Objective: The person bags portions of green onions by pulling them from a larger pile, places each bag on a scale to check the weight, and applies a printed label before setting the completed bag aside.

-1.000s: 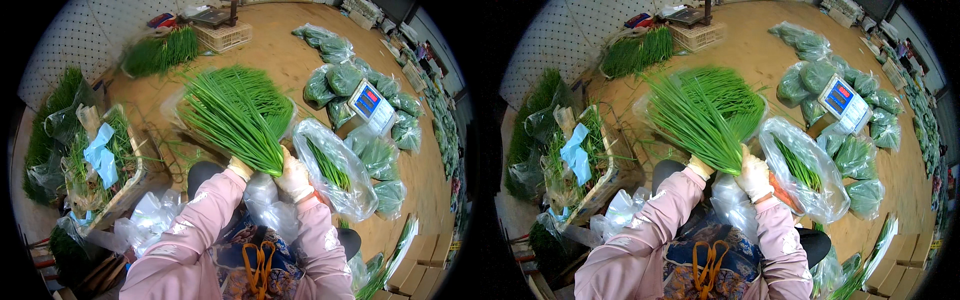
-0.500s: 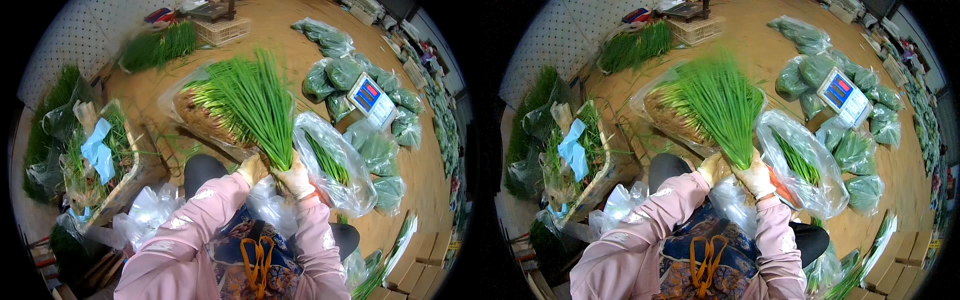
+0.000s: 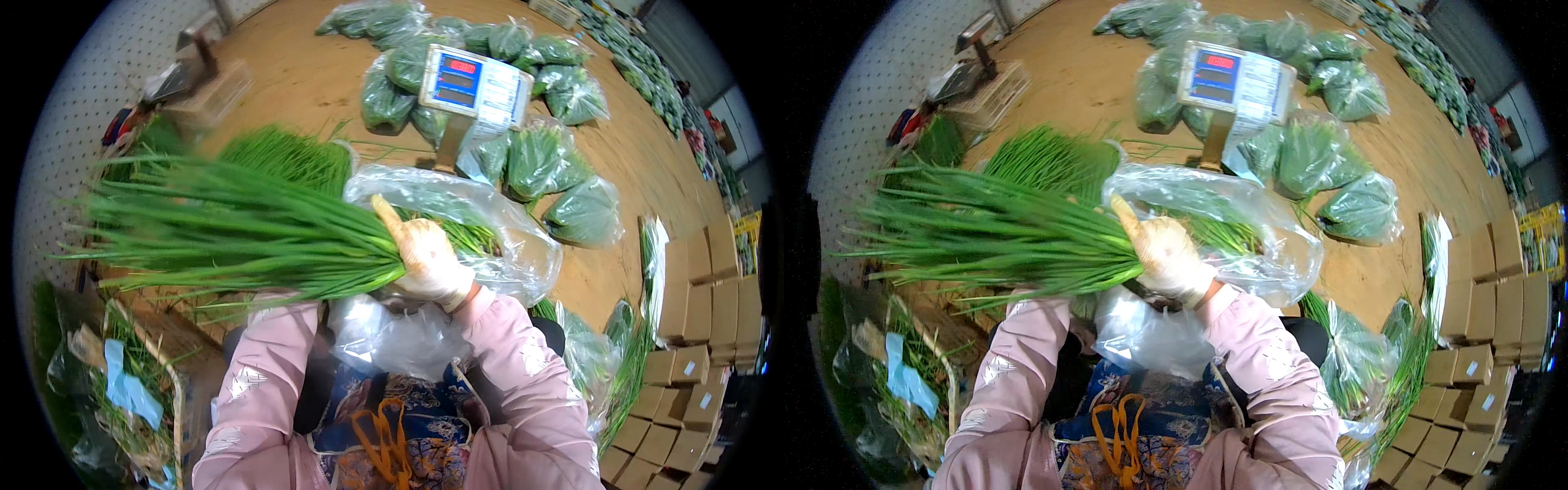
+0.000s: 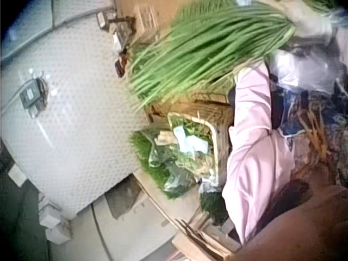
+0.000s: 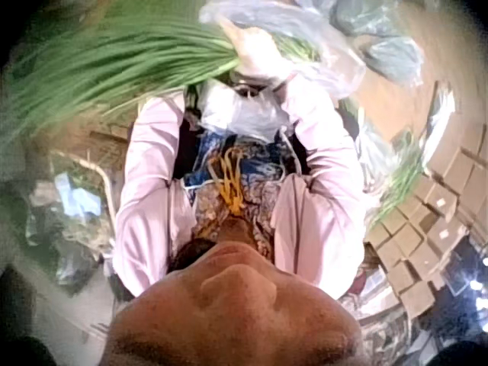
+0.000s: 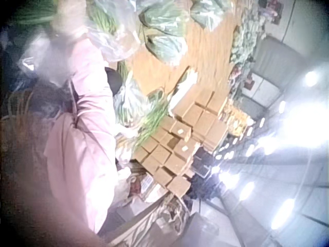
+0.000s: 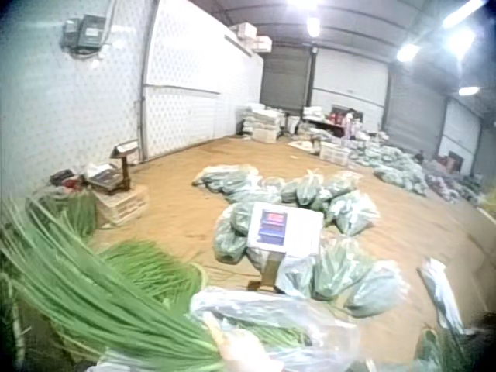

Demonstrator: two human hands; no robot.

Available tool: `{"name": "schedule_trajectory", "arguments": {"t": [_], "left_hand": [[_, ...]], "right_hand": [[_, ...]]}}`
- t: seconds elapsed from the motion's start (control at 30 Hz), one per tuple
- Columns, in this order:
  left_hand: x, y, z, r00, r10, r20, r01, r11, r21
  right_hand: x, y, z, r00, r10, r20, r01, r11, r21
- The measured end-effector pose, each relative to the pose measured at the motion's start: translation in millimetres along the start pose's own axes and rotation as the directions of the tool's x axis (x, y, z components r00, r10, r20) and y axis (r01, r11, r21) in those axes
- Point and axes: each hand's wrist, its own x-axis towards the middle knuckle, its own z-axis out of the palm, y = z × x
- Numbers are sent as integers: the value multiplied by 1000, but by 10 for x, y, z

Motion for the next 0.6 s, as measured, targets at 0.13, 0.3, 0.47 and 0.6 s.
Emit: {"name": "schedule_trajectory", "arguments": {"t": [0.13,0.3,0.47,0.6], "left_hand": [[286,-200,139,991,-135,15,134,988,72],[439,-182,98,987,-127,-102,137,985,102],[371,188,-391,955,164,-249,-84,950,300],[335,240,-218,920,341,-193,-97,674,733]], "right_hand": [[-203,371,116,1000,-2,2,2,1000,-8],[-631,1097,120,929,254,269,-206,960,-191],[-1195,1744,-136,458,836,304,-785,540,-304],[-1012,1758,-242,297,877,379,-812,440,-382]]}}
